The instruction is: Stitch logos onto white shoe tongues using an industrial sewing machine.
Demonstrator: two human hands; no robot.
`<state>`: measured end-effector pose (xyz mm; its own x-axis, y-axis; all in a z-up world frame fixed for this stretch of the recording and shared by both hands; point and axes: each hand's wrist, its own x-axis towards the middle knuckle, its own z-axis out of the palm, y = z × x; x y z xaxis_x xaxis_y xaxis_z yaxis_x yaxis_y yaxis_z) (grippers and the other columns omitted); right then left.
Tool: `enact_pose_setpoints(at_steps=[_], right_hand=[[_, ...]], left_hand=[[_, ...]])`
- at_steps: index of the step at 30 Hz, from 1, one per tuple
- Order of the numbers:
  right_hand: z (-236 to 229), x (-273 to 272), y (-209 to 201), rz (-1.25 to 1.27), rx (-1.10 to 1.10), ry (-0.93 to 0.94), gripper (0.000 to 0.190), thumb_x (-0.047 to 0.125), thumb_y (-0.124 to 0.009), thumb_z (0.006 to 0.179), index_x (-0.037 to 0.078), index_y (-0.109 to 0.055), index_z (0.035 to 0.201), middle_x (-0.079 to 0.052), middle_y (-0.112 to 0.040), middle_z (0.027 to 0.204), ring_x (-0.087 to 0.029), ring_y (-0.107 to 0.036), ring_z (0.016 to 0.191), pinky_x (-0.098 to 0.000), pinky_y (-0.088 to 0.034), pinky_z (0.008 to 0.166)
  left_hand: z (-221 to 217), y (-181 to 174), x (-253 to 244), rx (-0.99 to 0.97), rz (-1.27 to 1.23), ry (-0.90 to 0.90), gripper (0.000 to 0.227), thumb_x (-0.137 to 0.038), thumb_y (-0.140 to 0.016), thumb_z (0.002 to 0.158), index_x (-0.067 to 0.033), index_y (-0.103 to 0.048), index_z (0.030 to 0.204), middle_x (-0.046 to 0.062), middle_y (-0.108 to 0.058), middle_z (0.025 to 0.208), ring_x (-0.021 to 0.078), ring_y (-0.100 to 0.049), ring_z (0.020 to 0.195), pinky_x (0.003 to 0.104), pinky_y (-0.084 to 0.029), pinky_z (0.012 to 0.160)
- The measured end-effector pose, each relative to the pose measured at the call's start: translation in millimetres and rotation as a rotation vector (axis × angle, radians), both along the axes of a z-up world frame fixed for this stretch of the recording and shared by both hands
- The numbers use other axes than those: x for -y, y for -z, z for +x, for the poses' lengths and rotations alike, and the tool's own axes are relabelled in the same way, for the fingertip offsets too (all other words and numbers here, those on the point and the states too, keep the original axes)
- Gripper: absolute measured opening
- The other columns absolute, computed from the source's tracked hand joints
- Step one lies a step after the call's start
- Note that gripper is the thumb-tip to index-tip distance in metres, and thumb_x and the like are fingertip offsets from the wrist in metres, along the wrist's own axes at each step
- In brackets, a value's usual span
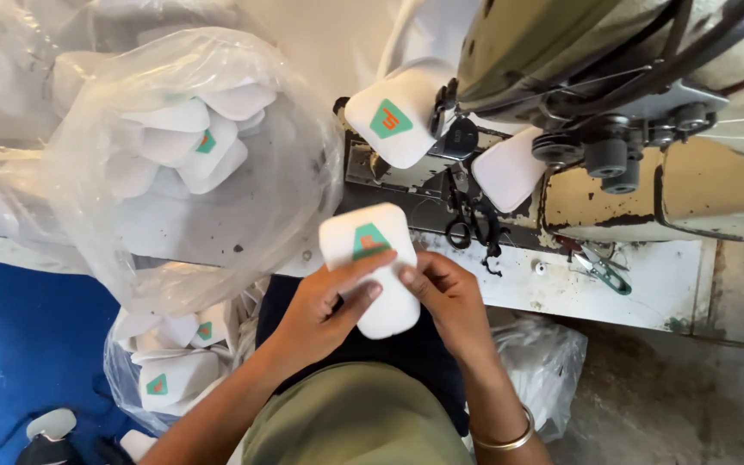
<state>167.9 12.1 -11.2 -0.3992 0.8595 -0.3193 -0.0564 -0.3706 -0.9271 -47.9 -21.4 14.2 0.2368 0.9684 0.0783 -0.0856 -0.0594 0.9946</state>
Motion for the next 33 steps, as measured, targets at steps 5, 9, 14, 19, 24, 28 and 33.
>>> enact_pose_setpoints(at_steps=[5, 9, 14, 19, 24, 28, 33], right_hand=[[3, -11, -24, 0.069, 0.257, 0.275, 0.032, 0.015, -0.071, 0.096, 0.0, -0.072, 0.123, -0.004, -0.075, 0.097, -0.008, -0.065, 0.085, -0.022, -0.054, 0.075], [27, -42, -22, 0.083, 0.19, 0.322, 0.029, 0.011, -0.072, 0.096, -0.002, -0.073, 0.121, -0.005, -0.076, 0.1, -0.008, -0.067, 0.087, -0.0211, -0.055, 0.077], [19, -104, -34, 0.087, 0.289, 0.31, 0.027, 0.006, -0.075, 0.094, 0.0, -0.076, 0.119, -0.004, -0.076, 0.094, -0.007, -0.066, 0.082, -0.0213, -0.053, 0.07], [3, -136, -9, 0.311, -0.149, 0.462, 0.028, -0.005, -0.082, 0.1, 0.008, -0.059, 0.111, 0.003, -0.064, 0.092, -0.004, -0.058, 0.086, -0.0188, -0.048, 0.08], [143, -137, 15, 1.114, 0.751, 0.759, 0.041, -0.002, -0.087, 0.098, 0.003, -0.059, 0.128, -0.009, -0.07, 0.118, -0.018, -0.068, 0.107, -0.0306, -0.061, 0.097], [252, -125, -2, 1.573, 1.454, 1.08, 0.05, 0.019, -0.072, 0.109, -0.006, -0.044, 0.141, -0.021, -0.054, 0.14, -0.031, -0.061, 0.127, -0.0451, -0.055, 0.111], [232, -121, -6, 1.6, 1.484, 0.958, 0.033, 0.02, -0.069, 0.113, -0.004, -0.05, 0.127, -0.019, -0.054, 0.123, -0.033, -0.057, 0.115, -0.0476, -0.054, 0.105]], left_hand=[[26, -4, -21, -0.109, -0.042, -0.169, 0.041, -0.004, -0.067, 0.099, -0.0139, -0.064, 0.139, 0.01, -0.073, 0.121, 0.0196, -0.072, 0.103, 0.031, -0.057, 0.089], [44, 0, -48, -0.049, 0.12, -0.066, 0.056, -0.001, -0.075, 0.091, -0.0117, -0.057, 0.144, 0.014, -0.069, 0.131, 0.0254, -0.07, 0.115, 0.033, -0.055, 0.097], [65, -3, -89, -0.064, 0.174, -0.137, 0.067, 0.0, -0.08, 0.089, -0.0122, -0.053, 0.149, 0.015, -0.068, 0.134, 0.0258, -0.069, 0.123, 0.034, -0.054, 0.104], [52, -7, -135, 0.041, -0.107, -0.249, 0.076, 0.003, -0.075, 0.088, -0.013, -0.044, 0.155, 0.006, -0.057, 0.143, 0.0115, -0.063, 0.116, 0.028, -0.06, 0.091], [16, 0, -159, 0.13, -0.137, -0.013, 0.079, 0.005, -0.076, 0.09, -0.0127, -0.042, 0.16, 0.002, -0.055, 0.14, 0.0083, -0.058, 0.115, 0.026, -0.056, 0.092], [4, 3, -168, 0.187, -0.097, 0.129, 0.079, 0.007, -0.074, 0.092, -0.0116, -0.041, 0.162, 0.001, -0.054, 0.138, 0.0073, -0.056, 0.117, 0.025, -0.053, 0.096], [2, -1, -169, 0.181, -0.165, 0.149, 0.079, 0.005, -0.072, 0.089, -0.0124, -0.042, 0.16, 0.0, -0.055, 0.133, 0.0072, -0.058, 0.11, 0.025, -0.055, 0.091]])
